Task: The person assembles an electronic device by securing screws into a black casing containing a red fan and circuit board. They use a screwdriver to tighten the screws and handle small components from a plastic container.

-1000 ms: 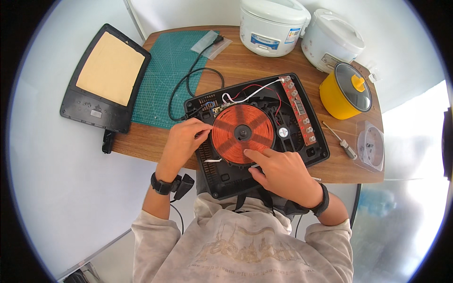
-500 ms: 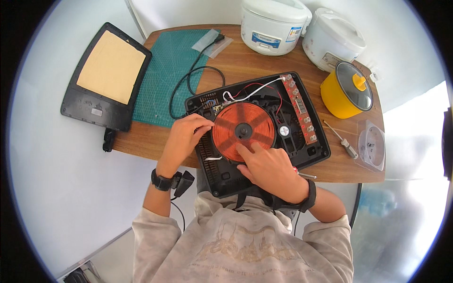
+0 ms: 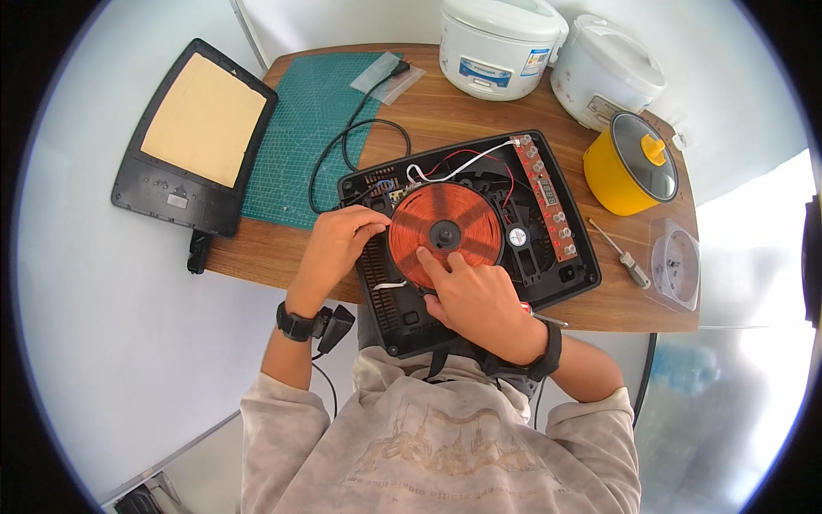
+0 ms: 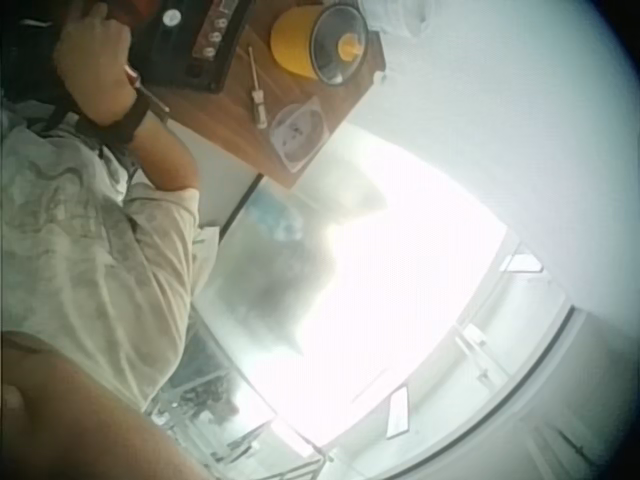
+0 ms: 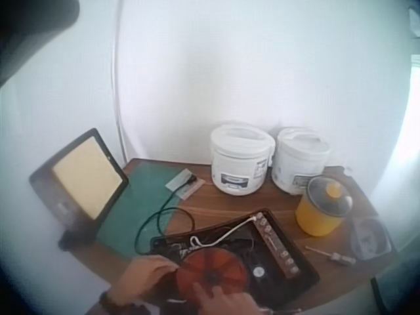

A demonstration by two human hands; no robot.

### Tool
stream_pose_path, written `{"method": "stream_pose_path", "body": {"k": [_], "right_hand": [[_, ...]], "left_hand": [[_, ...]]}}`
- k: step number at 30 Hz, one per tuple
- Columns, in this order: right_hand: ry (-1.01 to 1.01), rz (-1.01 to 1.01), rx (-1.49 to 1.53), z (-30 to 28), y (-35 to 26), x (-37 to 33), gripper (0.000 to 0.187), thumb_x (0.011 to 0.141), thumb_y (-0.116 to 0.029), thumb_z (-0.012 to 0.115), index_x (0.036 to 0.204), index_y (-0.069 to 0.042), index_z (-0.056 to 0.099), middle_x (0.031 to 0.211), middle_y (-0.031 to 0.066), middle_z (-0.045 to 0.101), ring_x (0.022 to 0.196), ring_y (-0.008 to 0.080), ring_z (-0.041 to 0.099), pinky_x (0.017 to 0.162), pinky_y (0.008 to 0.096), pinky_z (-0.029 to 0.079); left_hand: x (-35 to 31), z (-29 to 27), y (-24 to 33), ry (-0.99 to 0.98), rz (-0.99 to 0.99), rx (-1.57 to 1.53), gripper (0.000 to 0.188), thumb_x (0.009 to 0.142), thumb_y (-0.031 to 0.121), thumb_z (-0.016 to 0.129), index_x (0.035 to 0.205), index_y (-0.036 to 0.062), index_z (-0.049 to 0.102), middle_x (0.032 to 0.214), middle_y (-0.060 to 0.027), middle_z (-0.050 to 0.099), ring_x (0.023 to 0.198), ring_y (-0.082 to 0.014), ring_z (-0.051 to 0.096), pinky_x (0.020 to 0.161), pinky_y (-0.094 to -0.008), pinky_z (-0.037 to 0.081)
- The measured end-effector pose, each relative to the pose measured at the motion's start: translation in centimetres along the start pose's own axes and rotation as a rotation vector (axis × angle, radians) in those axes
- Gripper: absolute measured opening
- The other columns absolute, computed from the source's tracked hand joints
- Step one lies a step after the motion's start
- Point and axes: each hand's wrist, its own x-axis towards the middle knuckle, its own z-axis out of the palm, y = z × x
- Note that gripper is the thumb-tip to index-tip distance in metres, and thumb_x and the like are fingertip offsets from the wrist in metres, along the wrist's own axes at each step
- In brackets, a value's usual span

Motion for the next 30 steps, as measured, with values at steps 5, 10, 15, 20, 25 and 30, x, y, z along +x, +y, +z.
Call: {"method": "stream_pose_path", "body": {"k": [5,10,15,20,25,30], "right_hand": [[0.014,0.008,-0.017,0.21,-0.16,0.09,0.056,0.08,-0.022,0.073,0.13,0.0,0.065,0.079,0.0113,0.066,0.053,0.0226,0.066,0.046,0.033,0.052],[0.017,0.008,-0.02,0.19,-0.18,0.15,0.056,0.079,-0.021,0.073,0.13,0.0,0.065,0.079,0.0108,0.066,0.053,0.0223,0.067,0.046,0.0326,0.052],[0.036,0.001,-0.023,0.45,-0.07,0.19,0.053,0.08,-0.019,0.071,0.129,0.0,0.066,0.078,0.0109,0.067,0.052,0.0222,0.066,0.046,0.0326,0.052],[0.036,-0.001,-0.025,0.45,-0.06,0.13,0.052,0.08,-0.018,0.07,0.129,-0.001,0.067,0.078,0.0106,0.067,0.052,0.0222,0.066,0.045,0.0326,0.052],[0.013,0.004,-0.018,0.34,-0.03,0.13,0.053,0.08,-0.018,0.071,0.131,-0.002,0.066,0.08,0.0107,0.067,0.053,0.0224,0.067,0.046,0.0329,0.052],[0.006,0.005,-0.011,0.26,0.0,0.12,0.055,0.08,-0.019,0.071,0.132,-0.002,0.065,0.081,0.0109,0.067,0.054,0.0225,0.067,0.046,0.0329,0.052]], "left_hand": [[-0.04,0.15,0.1,0.019,-0.007,0.01,0.012,0.09,0.005,0.072,0.1,-0.0005,0.074,0.098,-0.0133,0.075,0.087,-0.0285,0.073,0.075,-0.0338,0.057],[-0.21,0.34,0.23,0.03,0.008,0.043,0.012,0.089,0.005,0.073,0.1,0.001,0.074,0.098,-0.0125,0.075,0.087,-0.0293,0.073,0.074,-0.0347,0.057],[-0.12,0.52,0.48,0.036,0.012,0.041,0.012,0.088,0.007,0.073,0.098,0.0015,0.074,0.097,-0.0122,0.074,0.086,-0.0314,0.071,0.074,-0.037,0.056],[-0.34,0.02,0.22,-0.005,0.006,0.011,0.017,0.086,0.004,0.075,0.103,0.003,0.075,0.099,-0.0118,0.075,0.087,-0.028,0.073,0.074,-0.034,0.056],[-0.03,-0.31,0.43,-0.033,-0.024,0.002,0.018,0.085,0.005,0.077,0.103,0.0037,0.075,0.098,-0.0109,0.075,0.085,-0.0264,0.072,0.071,-0.0328,0.054],[-0.08,-0.34,0.32,-0.043,-0.054,-0.012,0.017,0.085,0.005,0.077,0.102,0.0038,0.075,0.097,-0.0101,0.075,0.084,-0.0261,0.072,0.07,-0.0324,0.054]]}}
